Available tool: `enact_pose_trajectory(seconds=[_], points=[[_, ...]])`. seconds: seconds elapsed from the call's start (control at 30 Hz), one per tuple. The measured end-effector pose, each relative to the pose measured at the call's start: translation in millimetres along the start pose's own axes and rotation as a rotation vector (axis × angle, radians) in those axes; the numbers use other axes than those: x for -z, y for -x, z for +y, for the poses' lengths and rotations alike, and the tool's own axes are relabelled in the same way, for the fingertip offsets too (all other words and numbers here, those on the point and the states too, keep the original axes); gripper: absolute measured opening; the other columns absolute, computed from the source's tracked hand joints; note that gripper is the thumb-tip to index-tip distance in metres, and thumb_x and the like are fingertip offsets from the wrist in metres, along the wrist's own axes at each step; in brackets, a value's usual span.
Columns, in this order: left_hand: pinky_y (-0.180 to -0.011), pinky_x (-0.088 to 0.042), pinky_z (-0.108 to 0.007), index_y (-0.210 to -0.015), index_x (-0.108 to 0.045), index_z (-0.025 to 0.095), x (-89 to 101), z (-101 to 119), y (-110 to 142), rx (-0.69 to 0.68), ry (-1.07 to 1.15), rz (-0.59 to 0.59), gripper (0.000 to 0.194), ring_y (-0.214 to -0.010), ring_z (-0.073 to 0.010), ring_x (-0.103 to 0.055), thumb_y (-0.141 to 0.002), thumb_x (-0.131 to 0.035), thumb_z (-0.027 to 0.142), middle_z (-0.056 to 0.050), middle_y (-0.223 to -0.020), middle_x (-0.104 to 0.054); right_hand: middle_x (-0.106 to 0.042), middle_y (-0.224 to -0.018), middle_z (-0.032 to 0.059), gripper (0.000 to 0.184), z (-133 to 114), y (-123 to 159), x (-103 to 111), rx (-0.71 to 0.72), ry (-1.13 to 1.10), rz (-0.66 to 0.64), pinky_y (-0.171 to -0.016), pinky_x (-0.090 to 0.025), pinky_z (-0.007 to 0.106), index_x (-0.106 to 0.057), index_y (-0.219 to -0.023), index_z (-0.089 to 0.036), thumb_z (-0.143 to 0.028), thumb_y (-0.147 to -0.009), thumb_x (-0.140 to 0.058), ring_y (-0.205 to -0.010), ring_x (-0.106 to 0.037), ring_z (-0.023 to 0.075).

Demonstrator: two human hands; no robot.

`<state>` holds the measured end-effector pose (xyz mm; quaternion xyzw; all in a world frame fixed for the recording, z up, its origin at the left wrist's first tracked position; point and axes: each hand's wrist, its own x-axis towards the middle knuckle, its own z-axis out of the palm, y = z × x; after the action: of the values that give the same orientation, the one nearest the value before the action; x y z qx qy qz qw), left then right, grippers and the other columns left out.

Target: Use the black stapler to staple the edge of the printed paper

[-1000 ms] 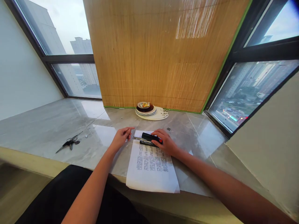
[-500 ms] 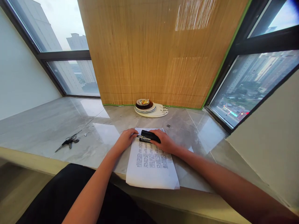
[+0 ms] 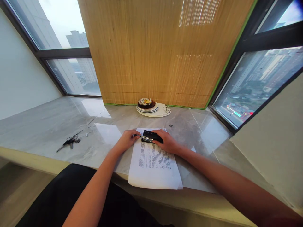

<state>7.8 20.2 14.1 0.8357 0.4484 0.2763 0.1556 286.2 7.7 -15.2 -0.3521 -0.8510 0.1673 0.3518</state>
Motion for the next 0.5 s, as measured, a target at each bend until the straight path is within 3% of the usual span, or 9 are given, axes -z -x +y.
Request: enact_pose_trajectory(seconds=[0.1, 0.3, 0.5], points=[[-0.09, -0.057, -0.036, -0.108, -0.079, 0.02, 2.0, 0.3, 2.1, -0.019, 0.007, -0.002, 0.022, -0.093, -0.0227, -0.074, -0.091, -0.065, 0.017, -0.007, -0.107, -0.08, -0.069, -0.126, 0.0113, 0.046, -1.0, -0.3, 1.0, -0.011, 0.001, -0.007, -0.103, -0.052, 0.048, -0.058, -0.138, -0.024, -0.026, -0.094, -0.068, -0.114, -0.065, 0.0275], [-0.099, -0.058, -0.037, -0.106, -0.081, 0.023, 13.7, -12.6, 6.6, -0.207, 0.04, -0.06, 0.026, -0.104, -0.0223, -0.076, -0.095, -0.059, 0.018, -0.006, -0.112, -0.08, -0.068, -0.128, 0.0122, 0.046, 1.4, 0.0, 0.1, -0.024, 0.004, -0.012, -0.105, -0.051, 0.048, -0.057, -0.138, -0.023, -0.026, -0.093, -0.068, -0.116, -0.065, 0.0278], [-0.095, -0.06, -0.037, -0.103, -0.083, 0.024, 25.6, -23.6, 8.4, -0.141, 0.068, -0.081, 0.025, -0.098, -0.0228, -0.078, -0.092, -0.06, 0.021, -0.005, -0.108, -0.082, -0.071, -0.118, 0.0109, 0.039, 0.5, -0.9, 5.2, -0.057, -0.046, -0.016, -0.097, -0.053, 0.046, -0.062, -0.131, -0.022, -0.025, -0.093, -0.068, -0.106, -0.067, 0.0268]])
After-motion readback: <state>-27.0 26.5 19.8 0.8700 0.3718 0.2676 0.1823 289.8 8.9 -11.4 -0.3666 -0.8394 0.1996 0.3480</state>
